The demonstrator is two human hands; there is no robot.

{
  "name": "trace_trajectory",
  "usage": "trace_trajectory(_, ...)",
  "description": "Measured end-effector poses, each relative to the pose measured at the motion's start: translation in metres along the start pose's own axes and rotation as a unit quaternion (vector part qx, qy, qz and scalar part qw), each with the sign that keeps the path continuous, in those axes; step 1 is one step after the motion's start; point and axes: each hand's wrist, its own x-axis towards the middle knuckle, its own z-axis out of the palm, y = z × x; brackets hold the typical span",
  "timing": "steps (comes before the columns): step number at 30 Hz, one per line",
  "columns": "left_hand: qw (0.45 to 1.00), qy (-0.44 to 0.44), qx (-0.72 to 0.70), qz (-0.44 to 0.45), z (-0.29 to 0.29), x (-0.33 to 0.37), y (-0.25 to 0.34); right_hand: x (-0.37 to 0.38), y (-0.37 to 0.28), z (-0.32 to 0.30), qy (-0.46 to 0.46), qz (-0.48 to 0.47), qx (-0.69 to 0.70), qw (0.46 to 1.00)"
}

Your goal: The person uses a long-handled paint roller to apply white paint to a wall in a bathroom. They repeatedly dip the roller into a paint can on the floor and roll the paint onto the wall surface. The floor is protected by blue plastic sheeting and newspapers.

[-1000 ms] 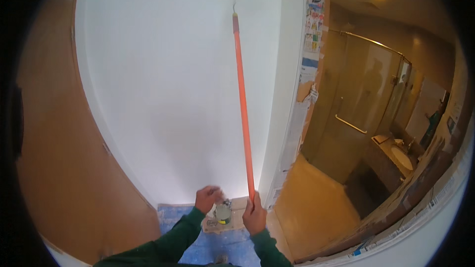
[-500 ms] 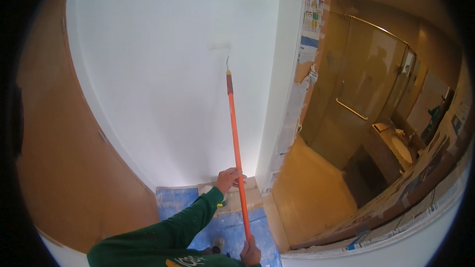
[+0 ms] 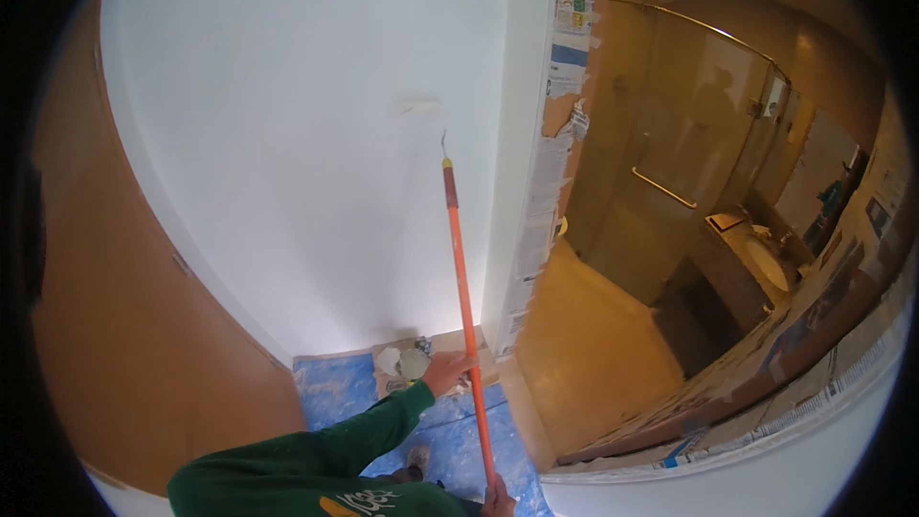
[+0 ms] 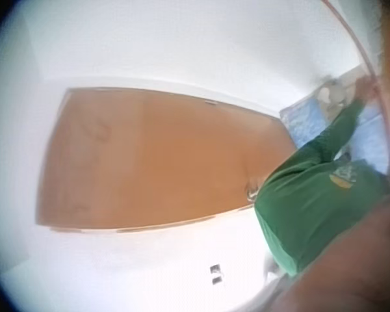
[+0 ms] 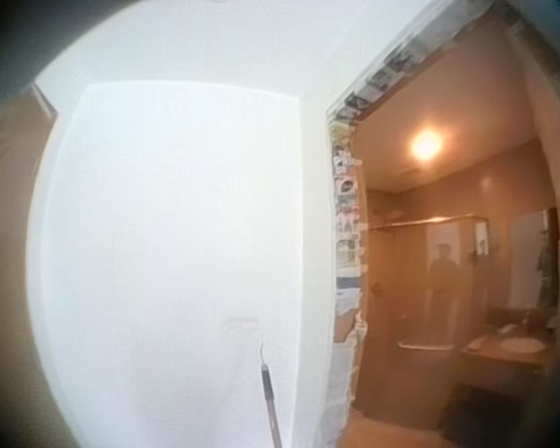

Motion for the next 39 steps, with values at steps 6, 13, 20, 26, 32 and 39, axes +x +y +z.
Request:
trace_trajectory(6, 0.996, -0.006, -0.079, -0.034, 0.009, 0.071, 0.010, 0.066, 0.008, -0.016, 0.013, -0.043, -0.055, 0.997)
trace_trajectory(13, 0.993, 0.023, -0.096, 0.061, 0.009, 0.096, 0.072, 0.137, -0.026, -0.031, 0.083, -0.132, -0.018, 0.988)
trace_trajectory(20, 0.993, -0.091, -0.054, 0.044, 0.000, 0.053, 0.081, 0.229, -0.077, -0.074, 0.135, -0.214, -0.001, 0.967)
trace_trajectory(26, 0.776, -0.158, 0.611, 0.003, -0.088, -0.045, -0.190, 0.282, -0.191, -0.102, 0.185, -0.296, 0.017, 0.937)
trace_trajectory(32, 0.888, 0.087, 0.424, -0.157, -0.175, -0.129, -0.280, 0.311, -0.327, -0.121, 0.192, -0.315, 0.013, 0.929)
trace_trajectory(39, 0.892, 0.124, 0.399, -0.172, -0.195, -0.127, -0.255, 0.359, -0.465, -0.154, 0.248, -0.416, 0.017, 0.875)
